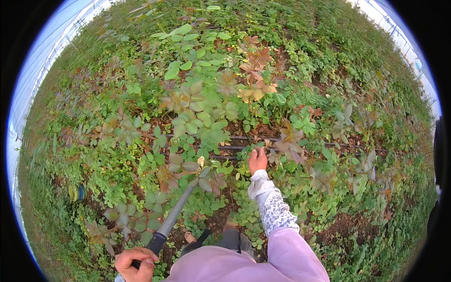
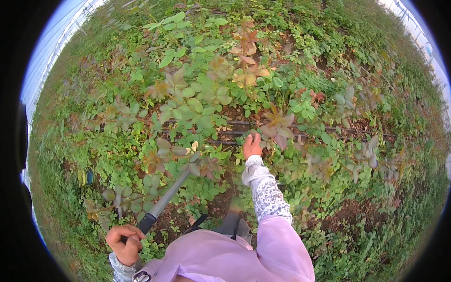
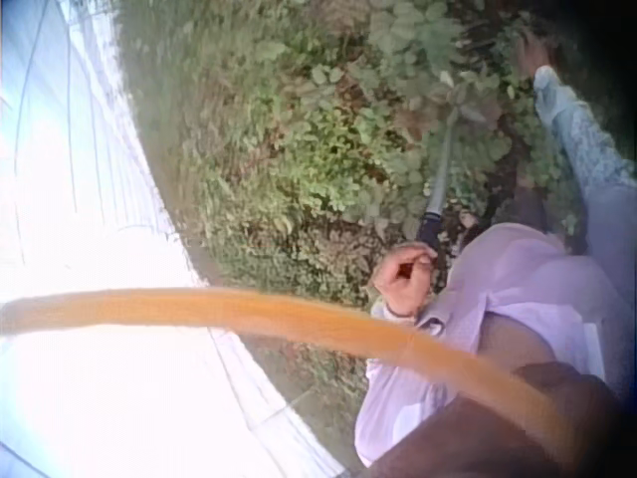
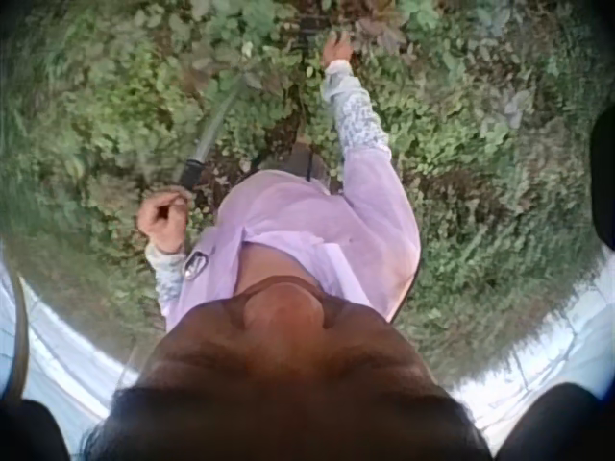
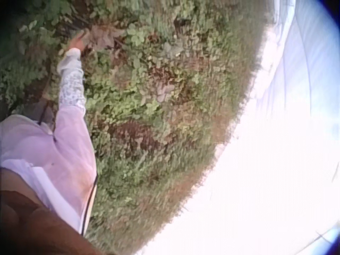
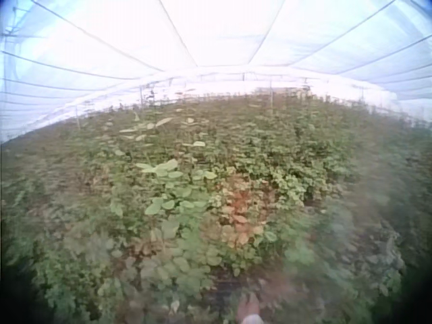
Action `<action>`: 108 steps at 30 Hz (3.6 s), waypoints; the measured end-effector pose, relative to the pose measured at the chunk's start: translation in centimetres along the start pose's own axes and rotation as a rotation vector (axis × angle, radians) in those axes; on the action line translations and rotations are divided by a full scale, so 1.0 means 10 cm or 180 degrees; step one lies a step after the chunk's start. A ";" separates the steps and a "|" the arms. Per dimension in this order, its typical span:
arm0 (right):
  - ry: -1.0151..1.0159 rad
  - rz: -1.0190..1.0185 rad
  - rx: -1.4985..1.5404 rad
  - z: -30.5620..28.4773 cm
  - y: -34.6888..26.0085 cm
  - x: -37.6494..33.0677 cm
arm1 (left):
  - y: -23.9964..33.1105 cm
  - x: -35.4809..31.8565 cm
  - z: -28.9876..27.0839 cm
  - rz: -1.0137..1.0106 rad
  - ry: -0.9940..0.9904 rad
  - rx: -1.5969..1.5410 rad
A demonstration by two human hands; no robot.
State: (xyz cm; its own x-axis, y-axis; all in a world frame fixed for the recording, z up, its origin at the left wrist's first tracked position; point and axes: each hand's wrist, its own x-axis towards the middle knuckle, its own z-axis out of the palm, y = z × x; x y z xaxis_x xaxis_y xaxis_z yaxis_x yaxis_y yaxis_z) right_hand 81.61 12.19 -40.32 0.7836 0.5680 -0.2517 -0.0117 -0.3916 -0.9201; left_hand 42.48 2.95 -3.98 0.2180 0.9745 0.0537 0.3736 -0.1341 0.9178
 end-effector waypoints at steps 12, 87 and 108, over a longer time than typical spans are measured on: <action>0.1924 -0.0084 0.1296 0.67 -0.27 1.83 | 0.04 0.17 0.23 0.0253 -0.0275 0.0355; 0.0258 -0.0825 -0.0850 0.10 -0.61 4.38 | -0.10 0.65 0.34 -0.0424 0.0387 -0.0436; 0.3031 0.0007 0.0999 0.73 0.06 2.56 | -0.19 0.38 -0.16 -0.0623 0.0442 -0.0100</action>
State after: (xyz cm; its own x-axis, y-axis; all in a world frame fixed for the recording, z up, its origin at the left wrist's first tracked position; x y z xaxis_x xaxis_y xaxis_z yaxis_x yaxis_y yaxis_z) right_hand 97.10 31.81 -49.48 0.9525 -0.3024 -0.0346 -0.0695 -0.1053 -0.9920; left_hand 41.16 7.20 -4.87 0.0172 0.9970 -0.0750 0.3678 0.0634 0.9277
